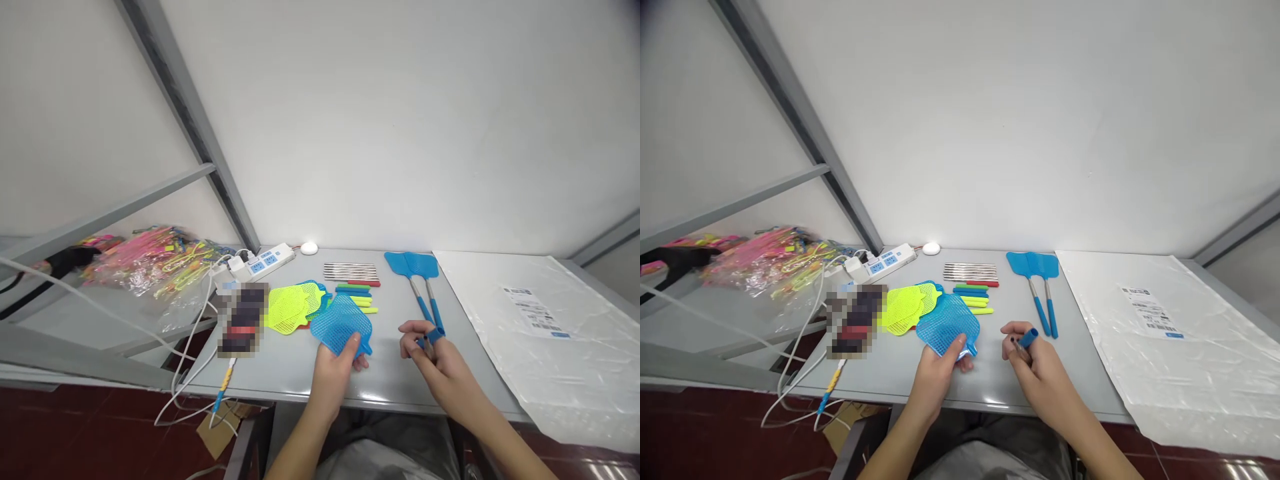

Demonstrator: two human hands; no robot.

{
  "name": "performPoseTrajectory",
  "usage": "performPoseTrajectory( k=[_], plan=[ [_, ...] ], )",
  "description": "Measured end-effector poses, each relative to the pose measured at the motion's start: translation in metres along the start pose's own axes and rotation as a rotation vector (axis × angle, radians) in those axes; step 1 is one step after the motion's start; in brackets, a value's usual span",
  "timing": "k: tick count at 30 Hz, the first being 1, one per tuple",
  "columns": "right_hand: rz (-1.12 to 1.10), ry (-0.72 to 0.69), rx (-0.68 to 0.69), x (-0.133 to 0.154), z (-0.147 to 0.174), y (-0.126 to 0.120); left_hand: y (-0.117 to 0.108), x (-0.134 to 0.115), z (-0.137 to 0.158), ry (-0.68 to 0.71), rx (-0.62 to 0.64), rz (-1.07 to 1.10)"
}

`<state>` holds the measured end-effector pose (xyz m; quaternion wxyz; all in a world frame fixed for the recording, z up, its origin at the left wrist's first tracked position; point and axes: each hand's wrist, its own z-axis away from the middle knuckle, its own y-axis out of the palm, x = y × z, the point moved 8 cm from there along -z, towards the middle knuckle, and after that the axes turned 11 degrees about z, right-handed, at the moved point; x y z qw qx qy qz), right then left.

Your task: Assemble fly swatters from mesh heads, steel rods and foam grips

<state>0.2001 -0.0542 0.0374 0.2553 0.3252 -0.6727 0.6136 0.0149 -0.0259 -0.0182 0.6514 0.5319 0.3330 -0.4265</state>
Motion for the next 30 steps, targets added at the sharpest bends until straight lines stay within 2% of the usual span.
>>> performPoseTrajectory(
  k=[2, 5, 7, 11, 13, 15, 17, 21, 23, 25, 27, 30],
  plan=[
    [-0.097, 0.05, 0.002, -0.003, -0.006, -0.003, 0.002, 0.007, -0.001, -0.073, 0.098, -0.07],
    [-0.155, 0.098, -0.023, -0.007, -0.015, -0.008, 0.001, 0.015, -0.005, -0.107, 0.201, -0.348],
    [-0.143, 0.129, -0.062, -0.011, -0.02, -0.013, 0.001, 0.013, -0.01, -0.051, 0.235, -0.576],
    [-0.152, 0.165, -0.14, -0.022, -0.022, -0.019, 0.01, -0.003, -0.021, 0.176, 0.269, -0.999],
    [-0.184, 0.202, -0.114, -0.027, -0.022, -0.013, 0.016, -0.009, -0.024, 0.238, 0.278, -1.195],
    [-0.215, 0.243, -0.061, -0.028, -0.024, -0.003, 0.021, -0.015, -0.023, 0.26, 0.285, -1.296],
    [-0.245, 0.259, -0.034, -0.024, -0.028, 0.006, 0.032, -0.022, -0.018, 0.289, 0.342, -1.241],
    [-0.314, 0.228, 0.0, -0.002, -0.037, 0.023, 0.058, -0.035, -0.003, 0.292, 0.529, -0.852],
    [-0.374, 0.208, 0.036, 0.008, -0.039, 0.032, 0.06, -0.035, 0.0, 0.244, 0.541, -0.73],
    [-0.421, 0.197, 0.04, 0.012, -0.041, 0.033, 0.056, -0.031, -0.001, 0.215, 0.533, -0.719],
    [-0.47, 0.219, -0.045, 0.01, -0.044, 0.023, 0.05, -0.025, -0.001, 0.205, 0.527, -0.769],
    [-0.718, 0.239, -0.338, 0.003, -0.05, -0.011, 0.04, -0.016, -0.003, 0.195, 0.512, -0.817]
  ],
)
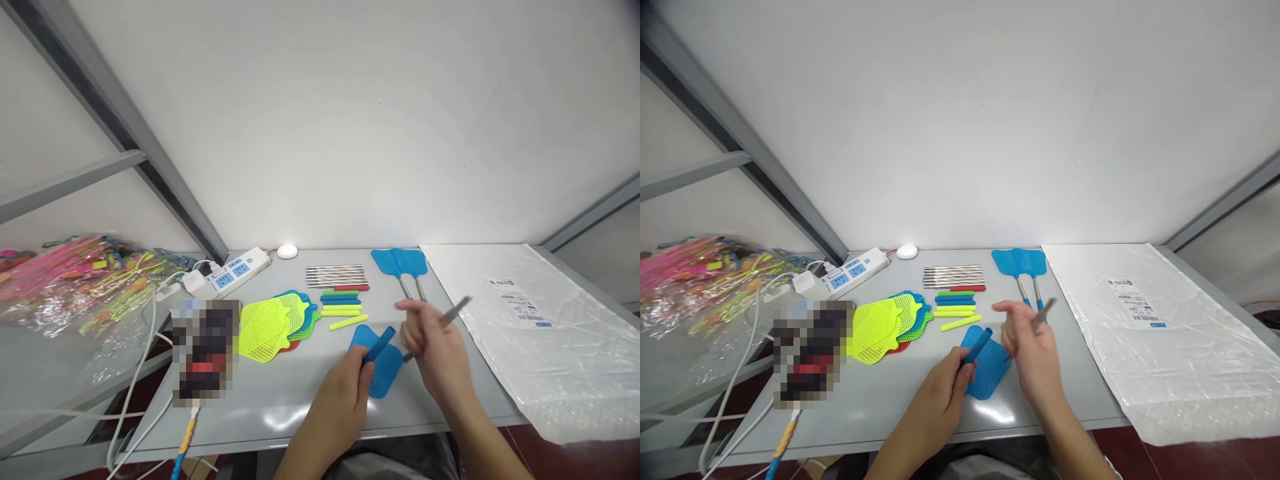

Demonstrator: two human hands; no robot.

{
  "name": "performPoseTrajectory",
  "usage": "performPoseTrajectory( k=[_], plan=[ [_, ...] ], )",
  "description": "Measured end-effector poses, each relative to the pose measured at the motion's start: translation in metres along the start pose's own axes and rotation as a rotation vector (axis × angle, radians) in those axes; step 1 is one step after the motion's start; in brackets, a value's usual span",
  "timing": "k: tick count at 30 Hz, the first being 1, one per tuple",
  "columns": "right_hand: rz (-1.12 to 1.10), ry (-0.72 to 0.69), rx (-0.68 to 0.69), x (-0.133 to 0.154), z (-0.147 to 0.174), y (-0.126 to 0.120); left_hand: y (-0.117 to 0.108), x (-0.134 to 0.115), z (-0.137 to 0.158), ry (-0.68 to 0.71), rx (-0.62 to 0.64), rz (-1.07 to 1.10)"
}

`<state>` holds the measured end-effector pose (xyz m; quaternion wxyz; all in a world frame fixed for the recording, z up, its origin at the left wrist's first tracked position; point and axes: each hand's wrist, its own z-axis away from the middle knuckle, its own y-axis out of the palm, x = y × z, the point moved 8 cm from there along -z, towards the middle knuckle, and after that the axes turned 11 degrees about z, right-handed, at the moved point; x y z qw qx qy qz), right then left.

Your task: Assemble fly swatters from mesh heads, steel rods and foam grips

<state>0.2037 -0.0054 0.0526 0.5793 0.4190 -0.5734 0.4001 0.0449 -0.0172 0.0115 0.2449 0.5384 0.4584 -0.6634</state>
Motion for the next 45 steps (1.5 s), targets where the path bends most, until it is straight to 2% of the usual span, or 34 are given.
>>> performPoseTrajectory(
  k=[2, 5, 10, 14, 17, 20, 23, 25, 27, 30, 34, 36, 38, 41, 45],
  plan=[
    [-0.238, -0.06, -0.111, 0.016, -0.01, -0.012, 0.002, 0.005, 0.0, 0.004, 0.003, -0.017],
    [-0.413, -0.12, -0.137, 0.036, -0.02, -0.013, 0.005, 0.011, -0.004, 0.025, -0.001, -0.064],
    [-0.486, -0.087, -0.099, 0.041, -0.025, 0.003, 0.002, 0.017, -0.011, 0.063, -0.018, -0.097],
    [-0.451, -0.04, -0.051, 0.037, -0.026, 0.014, -0.005, 0.015, -0.01, 0.078, -0.027, -0.056],
    [-0.416, -0.032, 0.036, 0.032, -0.023, 0.026, -0.006, 0.006, -0.009, 0.078, -0.013, 0.009],
    [-0.279, 0.011, 0.233, 0.019, -0.014, 0.049, -0.003, -0.003, -0.011, 0.056, 0.01, 0.101],
    [-0.135, 0.098, 0.39, 0.006, -0.004, 0.064, -0.006, -0.009, -0.012, 0.039, -0.039, 0.159],
    [-0.212, 0.119, 0.421, 0.008, -0.003, 0.065, -0.008, -0.009, -0.011, 0.031, -0.055, 0.179],
    [-0.384, 0.107, 0.384, 0.017, -0.007, 0.061, -0.009, -0.008, -0.01, 0.024, -0.051, 0.213],
    [-0.587, 0.115, 0.289, 0.027, -0.013, 0.054, -0.013, -0.007, -0.01, -0.008, -0.105, 0.421],
    [-0.68, 0.118, 0.169, 0.03, -0.016, 0.049, -0.021, -0.004, -0.018, -0.088, -0.25, 1.049],
    [-0.703, 0.11, 0.131, 0.03, -0.014, 0.047, -0.019, -0.003, -0.027, -0.136, -0.222, 1.369],
    [-0.706, 0.094, 0.111, 0.029, -0.012, 0.047, -0.014, 0.0, -0.036, -0.188, -0.151, 1.599],
    [-0.688, 0.061, 0.086, 0.028, -0.011, 0.045, -0.008, 0.005, -0.045, -0.236, -0.082, 1.779],
    [-0.664, 0.052, 0.071, 0.025, -0.011, 0.042, 0.002, 0.004, -0.049, -0.23, -0.016, 1.826]
  ],
)
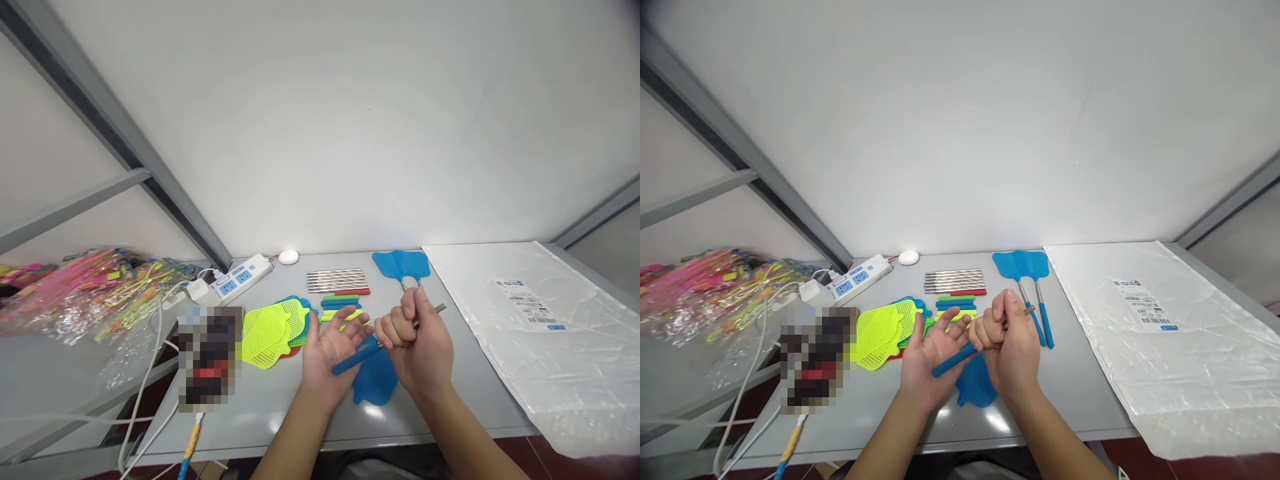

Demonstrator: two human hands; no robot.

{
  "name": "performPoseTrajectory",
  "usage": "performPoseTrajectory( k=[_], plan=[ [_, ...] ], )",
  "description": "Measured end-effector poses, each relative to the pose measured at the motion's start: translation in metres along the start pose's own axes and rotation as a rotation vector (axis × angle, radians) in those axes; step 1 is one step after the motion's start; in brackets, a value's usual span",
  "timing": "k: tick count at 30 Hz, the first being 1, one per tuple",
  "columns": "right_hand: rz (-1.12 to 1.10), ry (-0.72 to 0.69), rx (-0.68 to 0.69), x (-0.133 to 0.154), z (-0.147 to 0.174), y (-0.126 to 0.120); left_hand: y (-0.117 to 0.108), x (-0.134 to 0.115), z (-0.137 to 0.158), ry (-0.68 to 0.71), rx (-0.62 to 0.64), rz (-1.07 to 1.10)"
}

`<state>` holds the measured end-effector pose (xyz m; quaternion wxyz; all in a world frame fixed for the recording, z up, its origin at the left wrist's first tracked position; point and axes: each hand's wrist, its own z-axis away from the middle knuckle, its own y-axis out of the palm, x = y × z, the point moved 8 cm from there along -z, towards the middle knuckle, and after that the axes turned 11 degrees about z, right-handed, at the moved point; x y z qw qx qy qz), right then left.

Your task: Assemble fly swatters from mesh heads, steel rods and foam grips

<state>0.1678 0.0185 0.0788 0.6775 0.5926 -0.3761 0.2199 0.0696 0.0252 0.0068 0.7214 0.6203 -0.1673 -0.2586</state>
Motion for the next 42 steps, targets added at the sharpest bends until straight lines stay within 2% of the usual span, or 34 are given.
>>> performPoseTrajectory(
  k=[4, 9, 13, 19, 23, 27, 29, 32, 36, 42],
  plan=[
    [0.024, 0.005, -0.002, 0.002, 0.005, 0.0, 0.006, 0.009, 0.0, 0.012, -0.004, -0.066],
    [0.047, -0.061, 0.101, 0.007, 0.015, 0.014, 0.021, 0.007, 0.004, 0.082, -0.057, -0.096],
    [0.043, -0.08, 0.169, 0.005, 0.016, 0.024, 0.033, 0.009, 0.008, 0.058, -0.073, -0.144],
    [0.051, -0.104, 0.218, 0.004, 0.02, 0.033, 0.039, 0.008, 0.011, 0.042, -0.084, -0.138],
    [0.018, -0.067, 0.165, 0.004, 0.019, 0.032, 0.043, 0.008, 0.016, 0.035, -0.063, -0.136],
    [0.014, 0.046, 0.055, -0.004, 0.01, 0.023, 0.044, 0.008, 0.023, 0.066, -0.059, -0.167],
    [0.023, 0.101, 0.053, -0.01, 0.005, 0.02, 0.042, 0.004, 0.025, 0.106, -0.085, -0.184],
    [0.072, 0.156, 0.08, -0.025, -0.002, 0.013, 0.039, -0.009, 0.03, 0.216, -0.147, -0.204],
    [0.302, 0.13, 0.109, -0.042, 0.001, -0.005, 0.037, -0.04, 0.047, 0.441, -0.222, -0.184],
    [0.618, 0.225, 0.29, -0.059, 0.028, -0.021, 0.056, -0.085, 0.084, 0.583, -0.102, -0.032]
  ],
)
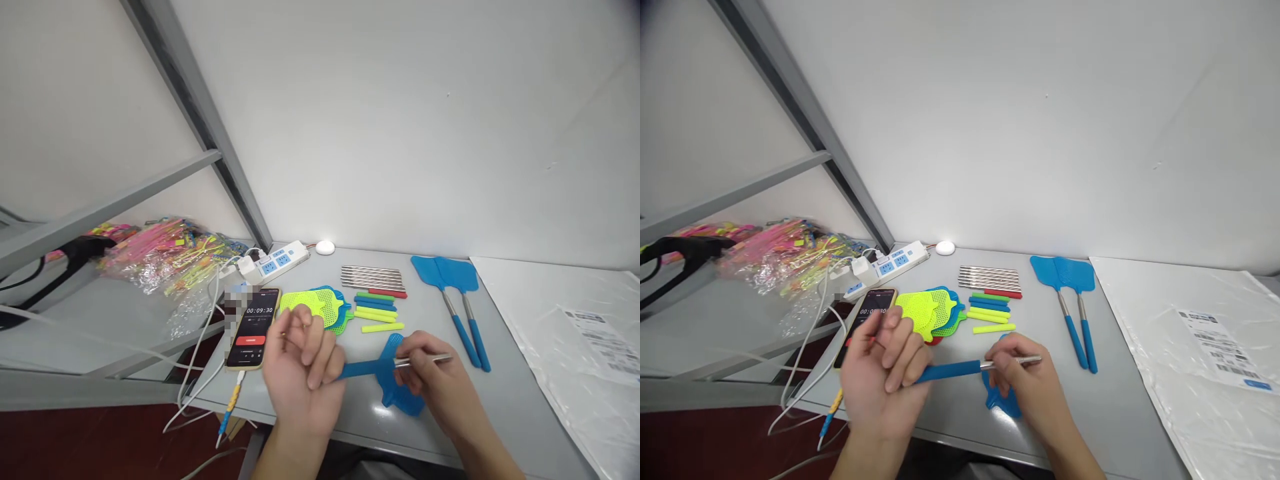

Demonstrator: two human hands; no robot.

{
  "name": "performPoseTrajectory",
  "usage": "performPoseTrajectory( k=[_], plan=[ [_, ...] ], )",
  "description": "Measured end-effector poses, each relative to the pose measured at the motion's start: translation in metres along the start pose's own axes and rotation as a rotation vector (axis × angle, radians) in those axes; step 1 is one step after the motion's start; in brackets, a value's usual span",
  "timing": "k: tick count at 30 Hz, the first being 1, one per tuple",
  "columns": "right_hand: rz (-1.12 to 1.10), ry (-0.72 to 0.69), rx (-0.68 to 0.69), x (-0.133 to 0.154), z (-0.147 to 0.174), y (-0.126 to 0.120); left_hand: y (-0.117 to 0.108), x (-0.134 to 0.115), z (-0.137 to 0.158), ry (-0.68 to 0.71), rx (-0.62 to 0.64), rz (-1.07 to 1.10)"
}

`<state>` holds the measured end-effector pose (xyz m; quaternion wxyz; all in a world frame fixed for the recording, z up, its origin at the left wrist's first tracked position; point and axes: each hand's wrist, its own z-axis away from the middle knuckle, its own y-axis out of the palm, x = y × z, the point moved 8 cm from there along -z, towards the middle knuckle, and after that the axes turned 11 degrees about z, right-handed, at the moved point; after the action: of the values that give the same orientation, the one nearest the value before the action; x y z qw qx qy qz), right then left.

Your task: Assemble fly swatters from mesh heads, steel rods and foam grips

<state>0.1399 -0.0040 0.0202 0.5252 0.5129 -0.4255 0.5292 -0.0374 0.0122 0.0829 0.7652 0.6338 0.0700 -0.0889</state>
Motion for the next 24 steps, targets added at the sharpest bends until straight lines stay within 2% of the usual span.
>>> performPoseTrajectory(
  k=[3, 7, 9, 13, 18, 24],
  plan=[
    [0.271, 0.026, 0.151, 0.005, 0.01, 0.013, 0.018, -0.022, 0.003, 0.045, 0.073, -0.073],
    [0.615, -0.113, 0.29, 0.026, 0.02, 0.041, 0.037, -0.036, 0.004, 0.122, 0.102, -0.206],
    [0.705, -0.15, 0.334, 0.03, 0.024, 0.054, 0.042, -0.037, 0.004, 0.194, 0.109, -0.244],
    [0.734, -0.141, 0.334, 0.024, 0.027, 0.066, 0.04, -0.022, 0.008, 0.315, 0.164, -0.352],
    [0.663, -0.182, 0.264, 0.012, 0.026, 0.069, 0.019, 0.006, 0.009, 0.26, 0.18, -0.289],
    [0.642, -0.257, 0.255, 0.017, 0.024, 0.07, 0.032, 0.01, 0.015, 0.219, 0.28, -0.185]
  ],
)
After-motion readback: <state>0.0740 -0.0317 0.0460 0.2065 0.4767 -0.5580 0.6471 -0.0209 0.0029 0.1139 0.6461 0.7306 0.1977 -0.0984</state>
